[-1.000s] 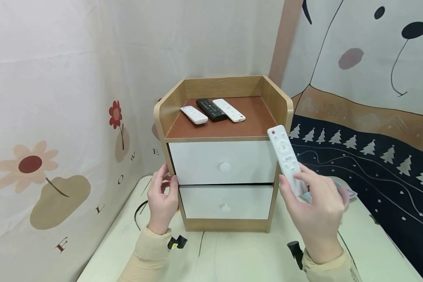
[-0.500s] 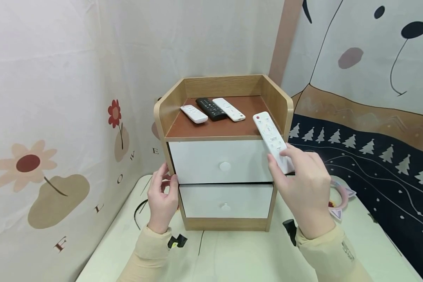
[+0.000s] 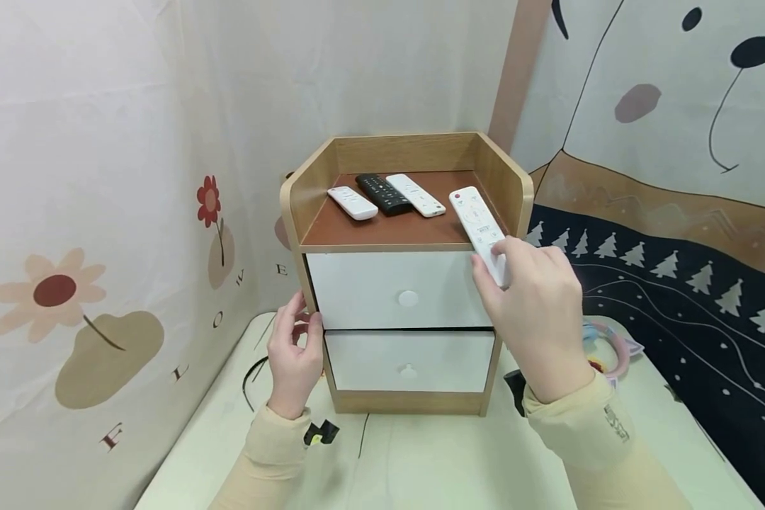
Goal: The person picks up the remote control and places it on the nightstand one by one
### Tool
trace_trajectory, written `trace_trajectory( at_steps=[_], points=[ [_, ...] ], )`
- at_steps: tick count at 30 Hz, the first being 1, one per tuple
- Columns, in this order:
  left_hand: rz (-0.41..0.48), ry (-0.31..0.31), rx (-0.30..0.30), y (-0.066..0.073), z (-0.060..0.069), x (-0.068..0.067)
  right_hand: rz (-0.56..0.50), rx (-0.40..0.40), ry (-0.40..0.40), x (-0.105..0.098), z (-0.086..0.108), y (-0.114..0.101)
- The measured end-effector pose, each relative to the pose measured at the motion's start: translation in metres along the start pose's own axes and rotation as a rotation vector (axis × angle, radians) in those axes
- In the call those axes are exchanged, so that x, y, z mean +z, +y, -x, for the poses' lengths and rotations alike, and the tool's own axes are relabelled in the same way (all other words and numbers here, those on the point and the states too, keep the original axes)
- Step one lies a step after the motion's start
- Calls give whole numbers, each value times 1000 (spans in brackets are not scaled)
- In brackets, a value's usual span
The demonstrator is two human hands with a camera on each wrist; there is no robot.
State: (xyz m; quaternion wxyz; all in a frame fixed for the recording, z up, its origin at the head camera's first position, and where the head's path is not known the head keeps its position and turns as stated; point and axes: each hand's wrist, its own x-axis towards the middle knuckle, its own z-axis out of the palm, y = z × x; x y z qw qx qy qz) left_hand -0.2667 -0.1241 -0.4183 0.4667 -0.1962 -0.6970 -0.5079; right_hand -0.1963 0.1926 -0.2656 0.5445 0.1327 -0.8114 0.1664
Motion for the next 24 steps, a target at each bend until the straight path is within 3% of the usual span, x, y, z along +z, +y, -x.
trace_trajectory(
  at_steps=[12, 24],
  points=[
    [23, 9, -10, 1, -1, 1, 126, 36, -222, -5, -35, -16],
    [27, -8, -20, 0, -1, 0, 178, 64, -420, 8, -67, -17]
  ],
)
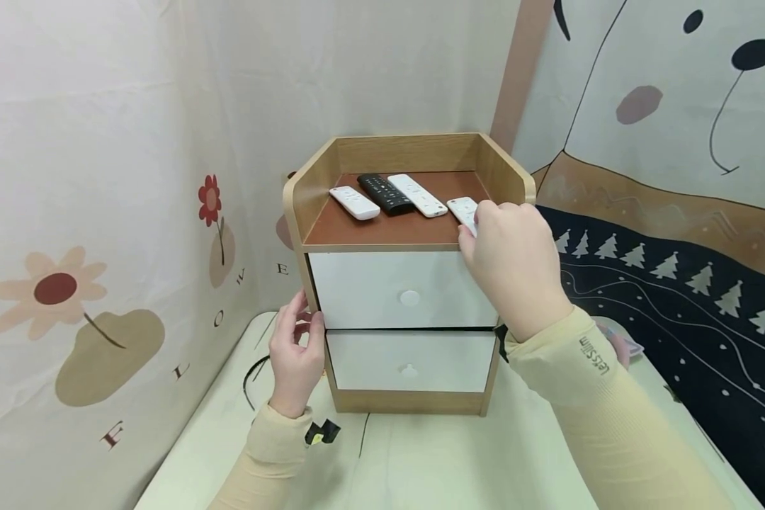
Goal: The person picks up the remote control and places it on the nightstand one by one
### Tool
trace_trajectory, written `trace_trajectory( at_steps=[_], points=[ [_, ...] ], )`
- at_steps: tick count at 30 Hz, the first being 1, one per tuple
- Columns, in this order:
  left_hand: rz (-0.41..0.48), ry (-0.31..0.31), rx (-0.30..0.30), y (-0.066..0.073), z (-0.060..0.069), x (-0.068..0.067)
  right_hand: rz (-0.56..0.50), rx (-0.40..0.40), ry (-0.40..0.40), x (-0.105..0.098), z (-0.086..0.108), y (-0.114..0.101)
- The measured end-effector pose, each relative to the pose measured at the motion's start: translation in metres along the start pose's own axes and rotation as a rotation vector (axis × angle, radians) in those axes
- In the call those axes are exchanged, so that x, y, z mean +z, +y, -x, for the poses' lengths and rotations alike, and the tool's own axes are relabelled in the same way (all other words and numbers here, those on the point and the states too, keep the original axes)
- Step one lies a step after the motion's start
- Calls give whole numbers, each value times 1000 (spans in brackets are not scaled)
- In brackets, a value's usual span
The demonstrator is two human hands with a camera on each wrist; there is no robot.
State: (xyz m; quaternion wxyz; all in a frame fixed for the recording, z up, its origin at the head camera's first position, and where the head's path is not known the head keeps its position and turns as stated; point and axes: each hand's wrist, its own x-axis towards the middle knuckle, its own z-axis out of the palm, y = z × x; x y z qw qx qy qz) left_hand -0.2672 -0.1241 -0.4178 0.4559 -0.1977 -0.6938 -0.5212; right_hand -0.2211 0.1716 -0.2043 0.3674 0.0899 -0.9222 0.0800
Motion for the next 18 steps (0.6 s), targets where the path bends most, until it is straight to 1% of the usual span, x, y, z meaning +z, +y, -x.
trace_trajectory(
  at_steps=[7, 13, 18],
  points=[
    [0, 5, -2, 1, 0, 0, -5, -9, -93, 0, -13, -4],
    [-9, -4, -13, 1, 0, 0, -36, 33, -216, 2, -30, -4],
    [-15, -3, -9, 1, 0, 0, -36, 20, -248, 7, -43, -1]
  ],
)
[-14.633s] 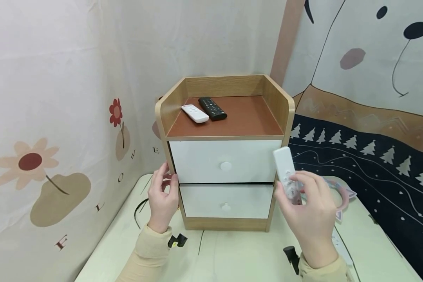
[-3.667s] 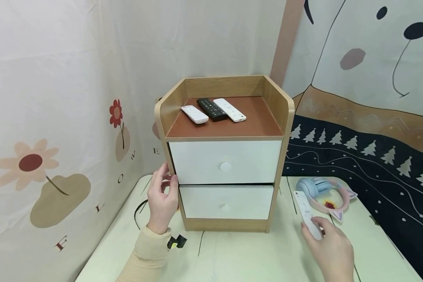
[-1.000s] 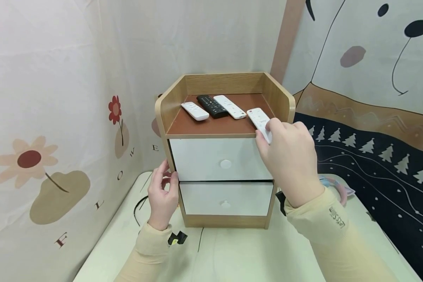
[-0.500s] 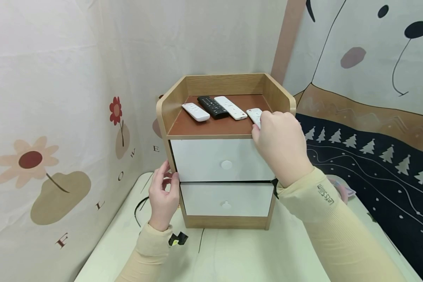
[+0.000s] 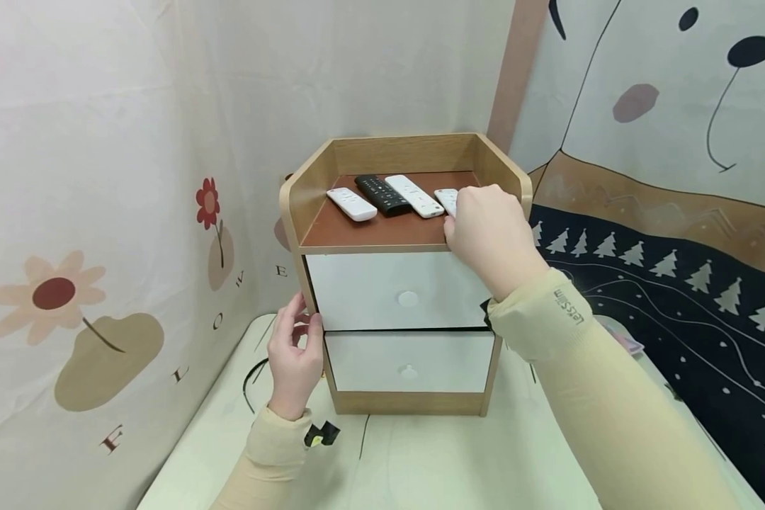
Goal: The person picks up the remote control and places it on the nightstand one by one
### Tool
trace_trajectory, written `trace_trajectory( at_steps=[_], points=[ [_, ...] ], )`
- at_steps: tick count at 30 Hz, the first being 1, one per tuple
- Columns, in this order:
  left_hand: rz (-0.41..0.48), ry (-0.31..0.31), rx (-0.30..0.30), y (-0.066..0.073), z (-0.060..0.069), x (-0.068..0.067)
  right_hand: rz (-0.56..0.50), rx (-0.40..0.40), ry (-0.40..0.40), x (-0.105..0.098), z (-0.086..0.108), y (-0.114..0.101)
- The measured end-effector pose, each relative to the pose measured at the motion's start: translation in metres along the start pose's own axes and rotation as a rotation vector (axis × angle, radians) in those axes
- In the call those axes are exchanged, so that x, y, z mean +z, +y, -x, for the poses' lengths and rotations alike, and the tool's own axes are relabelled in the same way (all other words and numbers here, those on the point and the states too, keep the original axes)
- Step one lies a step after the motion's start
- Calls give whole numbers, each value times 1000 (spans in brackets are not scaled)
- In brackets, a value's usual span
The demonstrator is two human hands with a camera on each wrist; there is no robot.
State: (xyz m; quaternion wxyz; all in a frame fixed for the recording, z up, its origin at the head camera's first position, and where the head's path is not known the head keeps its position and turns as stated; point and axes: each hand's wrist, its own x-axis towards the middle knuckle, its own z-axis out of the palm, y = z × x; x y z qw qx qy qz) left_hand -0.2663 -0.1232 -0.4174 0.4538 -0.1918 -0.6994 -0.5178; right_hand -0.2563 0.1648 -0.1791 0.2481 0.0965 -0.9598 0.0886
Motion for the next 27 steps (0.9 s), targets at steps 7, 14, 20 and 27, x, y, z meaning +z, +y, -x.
trace_trajectory(
  at_steps=[7, 14, 20, 27],
  points=[
    [-2, 7, 12, 1, 0, 0, -13, 1, -63, 4, -14, 3],
    [0, 20, 17, 2, -1, 0, -28, -16, -94, 8, -25, 5],
    [-5, 20, 3, 2, -1, -1, -35, -26, -128, 12, -34, 7],
    [3, 2, -16, 4, 0, -1, -7, -95, -150, 17, -36, 12]
  ],
)
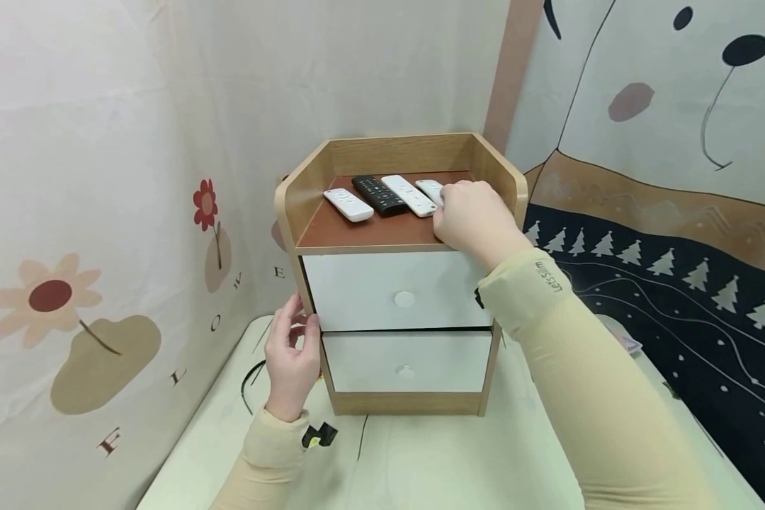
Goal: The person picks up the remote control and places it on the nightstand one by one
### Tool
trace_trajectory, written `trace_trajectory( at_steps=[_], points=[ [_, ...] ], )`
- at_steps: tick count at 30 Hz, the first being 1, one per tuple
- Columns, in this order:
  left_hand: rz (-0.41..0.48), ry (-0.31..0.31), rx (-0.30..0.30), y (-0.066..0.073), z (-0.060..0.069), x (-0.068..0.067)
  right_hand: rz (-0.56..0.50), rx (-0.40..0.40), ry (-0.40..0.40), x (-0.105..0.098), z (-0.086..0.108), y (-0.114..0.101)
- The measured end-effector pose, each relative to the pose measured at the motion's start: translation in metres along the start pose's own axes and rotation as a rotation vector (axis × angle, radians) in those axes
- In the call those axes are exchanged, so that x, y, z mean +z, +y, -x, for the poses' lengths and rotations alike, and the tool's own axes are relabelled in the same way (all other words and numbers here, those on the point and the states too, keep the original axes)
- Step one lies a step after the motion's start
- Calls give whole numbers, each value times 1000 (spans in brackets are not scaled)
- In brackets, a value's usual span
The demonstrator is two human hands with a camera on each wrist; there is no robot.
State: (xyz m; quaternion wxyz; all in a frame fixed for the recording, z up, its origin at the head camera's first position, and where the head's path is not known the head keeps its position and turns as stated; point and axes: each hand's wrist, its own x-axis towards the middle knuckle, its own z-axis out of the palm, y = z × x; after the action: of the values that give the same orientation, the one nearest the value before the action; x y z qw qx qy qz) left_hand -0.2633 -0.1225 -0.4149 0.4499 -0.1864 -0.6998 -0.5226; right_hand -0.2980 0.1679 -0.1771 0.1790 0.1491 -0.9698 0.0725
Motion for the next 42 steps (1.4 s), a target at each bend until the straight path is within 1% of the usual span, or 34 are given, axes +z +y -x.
trace_trajectory(
  at_steps=[2, 5, 9, 12, 22, 30, 36, 39, 42],
  points=[
    [5, -3, -4, 1, 0, 0, 13, -18, -21, 0, 0, 1],
    [6, -3, -1, 1, 0, 0, 9, -24, -83, 0, -1, 1],
    [6, 3, -1, 0, -1, 0, -17, -2, -163, -1, -4, 1],
    [2, 7, 2, 0, -1, 0, -36, 17, -189, -2, -6, 0],
    [-4, 3, 3, 0, -2, -2, -54, 54, -221, -2, -5, -2],
    [1, -1, 0, 1, -1, -2, -37, 56, -230, -1, -5, -1],
    [8, 6, 11, 1, -1, -1, -39, 69, -241, -1, -4, 0],
    [7, 4, 13, 1, 0, -1, -42, 70, -233, 0, -3, 0],
    [7, -7, 3, 3, 0, -2, -53, 71, -194, 2, -1, 0]
  ],
)
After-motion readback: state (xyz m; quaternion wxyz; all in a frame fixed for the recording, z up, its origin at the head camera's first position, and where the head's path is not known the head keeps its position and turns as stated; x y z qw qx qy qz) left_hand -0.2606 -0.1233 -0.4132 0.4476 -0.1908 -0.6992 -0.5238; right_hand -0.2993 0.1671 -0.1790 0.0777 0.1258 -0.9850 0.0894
